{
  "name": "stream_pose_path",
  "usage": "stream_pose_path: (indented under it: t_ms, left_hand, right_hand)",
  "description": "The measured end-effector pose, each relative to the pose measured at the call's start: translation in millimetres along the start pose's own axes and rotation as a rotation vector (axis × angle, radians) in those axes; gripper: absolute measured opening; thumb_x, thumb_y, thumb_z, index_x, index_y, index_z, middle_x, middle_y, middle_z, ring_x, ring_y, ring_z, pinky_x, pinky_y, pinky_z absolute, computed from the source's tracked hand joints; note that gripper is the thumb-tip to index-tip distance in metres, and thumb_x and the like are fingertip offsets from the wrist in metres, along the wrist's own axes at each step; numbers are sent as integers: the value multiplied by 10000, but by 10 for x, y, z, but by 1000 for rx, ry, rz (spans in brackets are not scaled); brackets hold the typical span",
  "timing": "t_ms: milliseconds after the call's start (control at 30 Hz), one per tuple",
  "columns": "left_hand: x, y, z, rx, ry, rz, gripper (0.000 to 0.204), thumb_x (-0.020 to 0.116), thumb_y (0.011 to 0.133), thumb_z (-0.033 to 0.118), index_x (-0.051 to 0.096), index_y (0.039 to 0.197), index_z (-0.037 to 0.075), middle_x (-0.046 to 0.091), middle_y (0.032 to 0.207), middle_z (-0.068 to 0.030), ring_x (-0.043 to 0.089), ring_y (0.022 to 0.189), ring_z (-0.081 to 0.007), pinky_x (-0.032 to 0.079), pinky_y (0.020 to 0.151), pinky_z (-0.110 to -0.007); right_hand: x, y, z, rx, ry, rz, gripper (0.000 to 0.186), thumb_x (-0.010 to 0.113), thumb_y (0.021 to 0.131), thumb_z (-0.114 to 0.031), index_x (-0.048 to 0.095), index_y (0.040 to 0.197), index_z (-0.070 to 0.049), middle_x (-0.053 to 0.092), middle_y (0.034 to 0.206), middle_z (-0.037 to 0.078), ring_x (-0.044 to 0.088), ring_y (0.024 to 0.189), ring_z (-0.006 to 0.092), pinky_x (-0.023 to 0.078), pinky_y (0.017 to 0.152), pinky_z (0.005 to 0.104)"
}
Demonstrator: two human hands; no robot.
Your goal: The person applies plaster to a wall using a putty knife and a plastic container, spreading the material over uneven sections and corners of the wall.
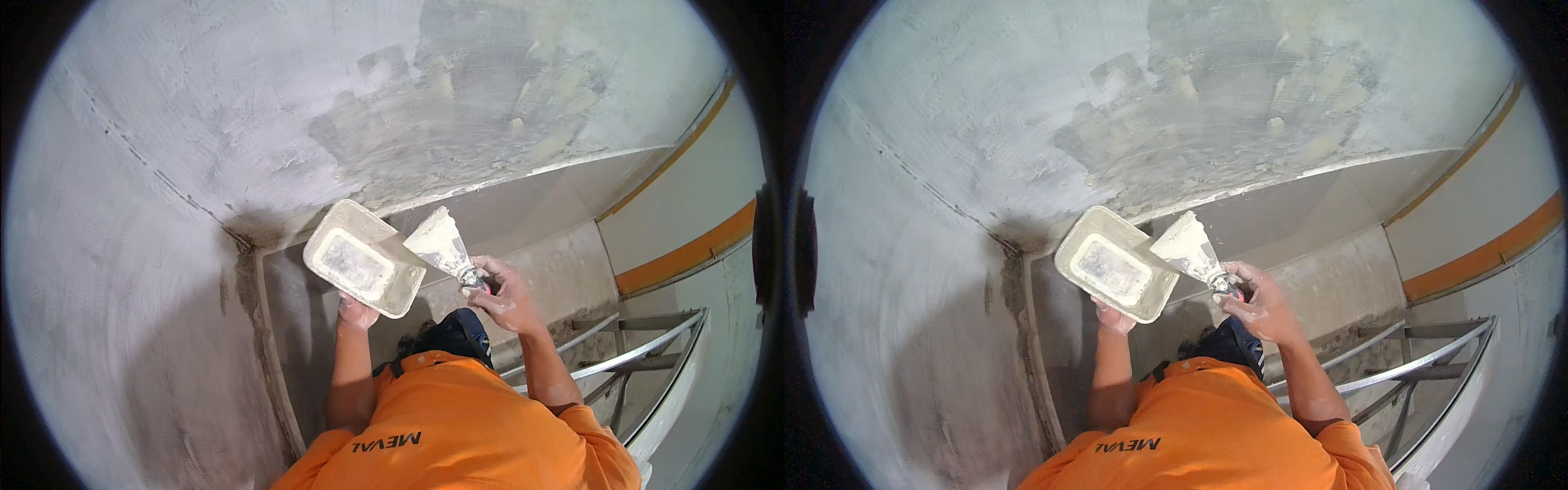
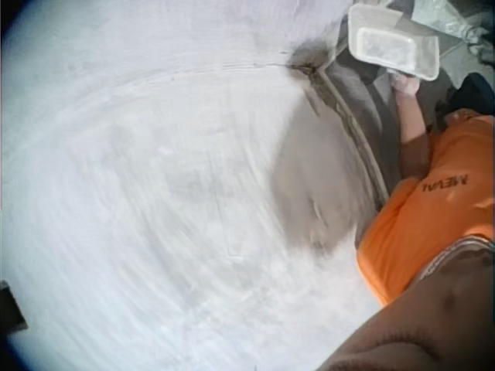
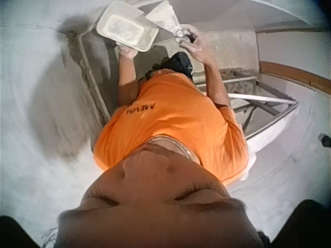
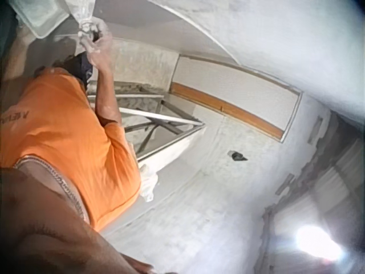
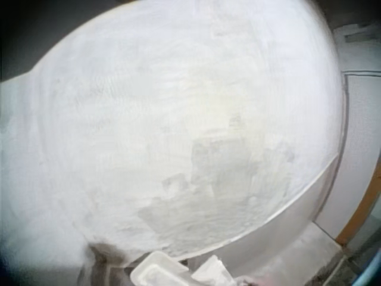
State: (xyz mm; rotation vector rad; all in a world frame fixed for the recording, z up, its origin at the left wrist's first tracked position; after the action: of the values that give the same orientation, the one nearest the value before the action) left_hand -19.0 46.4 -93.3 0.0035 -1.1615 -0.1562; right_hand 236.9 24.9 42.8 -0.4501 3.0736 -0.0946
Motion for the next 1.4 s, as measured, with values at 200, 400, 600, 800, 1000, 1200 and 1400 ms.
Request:
stream_pose_path:
  t_ms: [200, 400, 600, 800, 1000, 1200, 1400]
  left_hand:
    - [237, -63, 137, 27, 134, -60, 1136, 901, 615, 511, 338, 1517, 112, 429, 1517, -57, 435, 1385, -270, 398, 1148, -462]
    - [351, -196, 259, 48, 195, -64, 1157, 878, 611, 578, 329, 1520, 118, 415, 1523, -59, 414, 1392, -281, 390, 1142, -482]
    - [290, -195, 322, 86, 247, -63, 1209, 881, 590, 600, 300, 1532, 113, 389, 1539, -66, 393, 1406, -297, 366, 1158, -496]
    - [344, -168, 326, 43, 260, -42, 1187, 868, 625, 594, 285, 1537, 108, 377, 1545, -83, 368, 1423, -308, 355, 1162, -501]
    - [418, -110, 325, 49, 336, -33, 1135, 821, 715, 573, 217, 1547, 92, 354, 1532, -120, 378, 1405, -329, 374, 1141, -521]
    - [443, -104, 298, 1, 388, 1, 1158, 852, 697, 500, 186, 1547, 84, 350, 1505, -134, 385, 1385, -347, 395, 1114, -546]
    - [442, -112, 331, 34, 417, 6, 1074, 859, 714, 355, 221, 1531, 74, 386, 1470, -128, 412, 1359, -308, 375, 1124, -485]
  right_hand:
    - [99, 1, -252, -285, -296, 169, 355, 680, 860, -51, 614, 1202, 15, 678, 963, 87, 596, 814, 164, 488, 785, 297]
    - [285, 64, -315, -375, -426, 210, 301, 674, 896, -125, 651, 1152, 32, 689, 1035, 223, 664, 917, 366, 510, 853, 380]
    - [366, 58, -509, -531, -563, 157, 258, 661, 886, -83, 668, 1124, 18, 692, 1013, 222, 651, 893, 409, 520, 809, 401]
    - [382, 51, -503, -648, -667, 156, 273, 682, 875, -104, 684, 1129, -5, 699, 959, 206, 645, 841, 414, 529, 754, 421]
    - [450, 79, -462, -545, -717, 177, 301, 685, 882, -131, 693, 1159, -15, 704, 937, 211, 654, 851, 419, 537, 755, 444]
    - [542, 147, -535, -525, -713, 202, 305, 668, 895, -141, 686, 1170, -11, 695, 952, 233, 657, 892, 427, 545, 789, 442]
    - [615, 211, -477, -551, -777, 232, 313, 643, 908, -134, 654, 1192, -3, 668, 928, 215, 648, 830, 402, 532, 721, 449]
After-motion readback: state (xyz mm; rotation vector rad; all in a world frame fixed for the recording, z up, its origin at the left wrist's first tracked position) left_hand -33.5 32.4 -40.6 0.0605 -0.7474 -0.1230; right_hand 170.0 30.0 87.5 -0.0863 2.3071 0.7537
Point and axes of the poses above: each hand's wrist, its own y-axis towards the middle knuckle, its own x-axis out of the palm, z = x × y, the point moved 6 cm from there along y, towards the middle knuckle
